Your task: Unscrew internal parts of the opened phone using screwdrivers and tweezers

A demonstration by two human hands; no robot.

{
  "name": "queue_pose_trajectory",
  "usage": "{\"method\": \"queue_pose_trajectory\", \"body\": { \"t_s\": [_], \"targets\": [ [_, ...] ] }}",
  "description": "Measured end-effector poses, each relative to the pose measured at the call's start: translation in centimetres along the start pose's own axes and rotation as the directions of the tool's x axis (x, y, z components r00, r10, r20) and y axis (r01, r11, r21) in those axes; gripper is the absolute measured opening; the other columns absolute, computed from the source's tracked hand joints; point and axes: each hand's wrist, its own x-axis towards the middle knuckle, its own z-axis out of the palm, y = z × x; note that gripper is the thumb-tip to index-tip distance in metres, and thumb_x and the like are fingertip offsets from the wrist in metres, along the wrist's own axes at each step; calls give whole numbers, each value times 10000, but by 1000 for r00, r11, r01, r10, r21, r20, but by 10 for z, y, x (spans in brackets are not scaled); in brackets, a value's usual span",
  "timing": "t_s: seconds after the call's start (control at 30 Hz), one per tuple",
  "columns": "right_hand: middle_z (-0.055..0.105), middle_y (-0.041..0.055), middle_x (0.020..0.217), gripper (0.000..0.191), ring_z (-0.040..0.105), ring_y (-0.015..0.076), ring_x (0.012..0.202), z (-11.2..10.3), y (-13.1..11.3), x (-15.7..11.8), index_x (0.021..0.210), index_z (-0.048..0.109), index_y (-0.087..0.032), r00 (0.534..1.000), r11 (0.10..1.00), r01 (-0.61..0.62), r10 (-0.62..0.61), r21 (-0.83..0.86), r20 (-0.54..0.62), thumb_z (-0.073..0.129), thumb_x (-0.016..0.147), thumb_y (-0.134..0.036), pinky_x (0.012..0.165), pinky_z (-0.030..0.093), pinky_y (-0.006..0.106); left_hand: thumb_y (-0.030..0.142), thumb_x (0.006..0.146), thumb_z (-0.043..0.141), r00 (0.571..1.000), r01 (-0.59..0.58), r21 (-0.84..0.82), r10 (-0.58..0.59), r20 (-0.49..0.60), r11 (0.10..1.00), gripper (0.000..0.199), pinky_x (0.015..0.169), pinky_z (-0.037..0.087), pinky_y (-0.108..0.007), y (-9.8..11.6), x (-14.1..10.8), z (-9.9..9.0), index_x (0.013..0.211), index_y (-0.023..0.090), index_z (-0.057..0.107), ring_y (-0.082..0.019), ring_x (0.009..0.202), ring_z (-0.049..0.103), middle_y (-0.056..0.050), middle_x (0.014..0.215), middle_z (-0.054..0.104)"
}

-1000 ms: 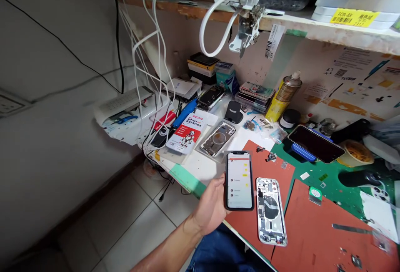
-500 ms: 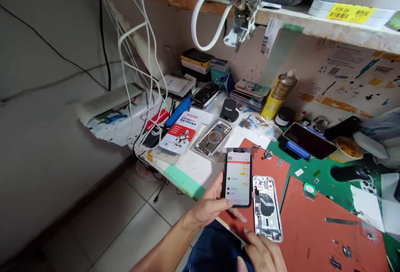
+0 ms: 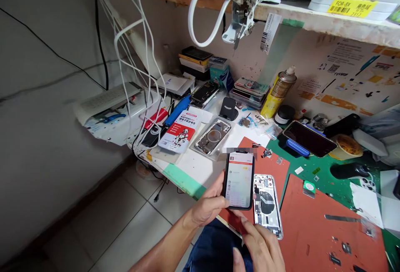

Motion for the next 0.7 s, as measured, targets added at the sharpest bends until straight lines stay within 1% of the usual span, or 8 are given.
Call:
{"method": "queue_pose_trajectory", "body": {
  "t_s": [0.1, 0.13, 0.2, 0.3, 0.37, 0.53, 0.63, 0.7],
  "targets": [
    [756, 77, 1096, 228, 660, 234, 961, 2, 3, -1, 1120, 676, -179, 997, 999, 35, -34, -9, 66, 530, 959, -248, 816, 526, 383, 94, 703, 604, 999, -35, -46, 35, 6, 998, 812, 1012, 542, -511, -1, 2, 0, 1490, 255, 486, -391, 1307, 607, -115, 1403, 655],
    [750, 78, 1132, 262, 655, 242, 988, 3, 5, -1, 1158, 674, -168, 996, 998, 60, -59, -6, 69, 534, 957, -260, 829, 525, 388, 93, 694, 602, 999, -44, -56, 44, 8, 997, 814, 1062, 507, -513, -1, 2, 0, 1486, 247, 495, -384, 1335, 585, -109, 1408, 655],
    [732, 84, 1206, 318, 642, 258, 1043, 6, 8, -1, 1212, 666, -146, 991, 994, 111, -111, 7, 74, 545, 950, -279, 857, 519, 400, 97, 694, 602, 999, -52, -62, 53, 11, 997, 804, 1113, 462, -512, -2, 2, 0, 1480, 236, 508, -374, 1368, 557, -101, 1414, 656],
    [708, 86, 1273, 388, 627, 274, 1100, 9, 8, 3, 1285, 642, -133, 979, 986, 168, -169, 13, 111, 542, 951, -304, 895, 501, 415, 97, 699, 605, 998, -59, -65, 60, 8, 996, 779, 1144, 431, -511, -3, 3, 0, 1462, 230, 530, -366, 1389, 537, -95, 1412, 662],
    [699, 82, 1296, 408, 613, 280, 1132, 10, 6, 9, 1317, 625, -133, 977, 986, 166, -165, 5, 134, 527, 963, -312, 919, 484, 426, 86, 701, 597, 998, -58, -73, 59, 14, 996, 782, 1152, 420, -521, -3, 3, -1, 1466, 237, 527, -361, 1395, 532, -92, 1418, 658],
    [699, 75, 1299, 329, 583, 288, 1163, 10, 1, 20, 1220, 658, -118, 973, 981, 192, -191, 10, 132, 533, 972, -295, 937, 449, 424, 52, 680, 590, 987, -111, -112, 122, 100, 988, 826, 1165, 405, -526, -7, 5, -6, 1480, 238, 510, -339, 1373, 559, -90, 1424, 655],
    [695, 96, 1300, 330, 575, 299, 1172, 11, 2, 20, 1222, 653, -96, 978, 983, 178, -180, 38, 100, 537, 967, -271, 944, 442, 436, 40, 688, 574, 984, -113, -118, 128, 121, 987, 829, 1171, 402, -523, -10, 5, -8, 1489, 240, 501, -325, 1359, 574, -90, 1423, 655],
    [683, 98, 1321, 337, 571, 301, 1183, 11, 2, 19, 1235, 647, -98, 979, 985, 168, -172, 39, 107, 547, 964, -271, 949, 439, 439, 24, 678, 561, 983, -109, -121, 125, 132, 987, 845, 1163, 415, -516, -10, 5, -8, 1491, 246, 499, -319, 1352, 583, -85, 1424, 655]
  ]
}}
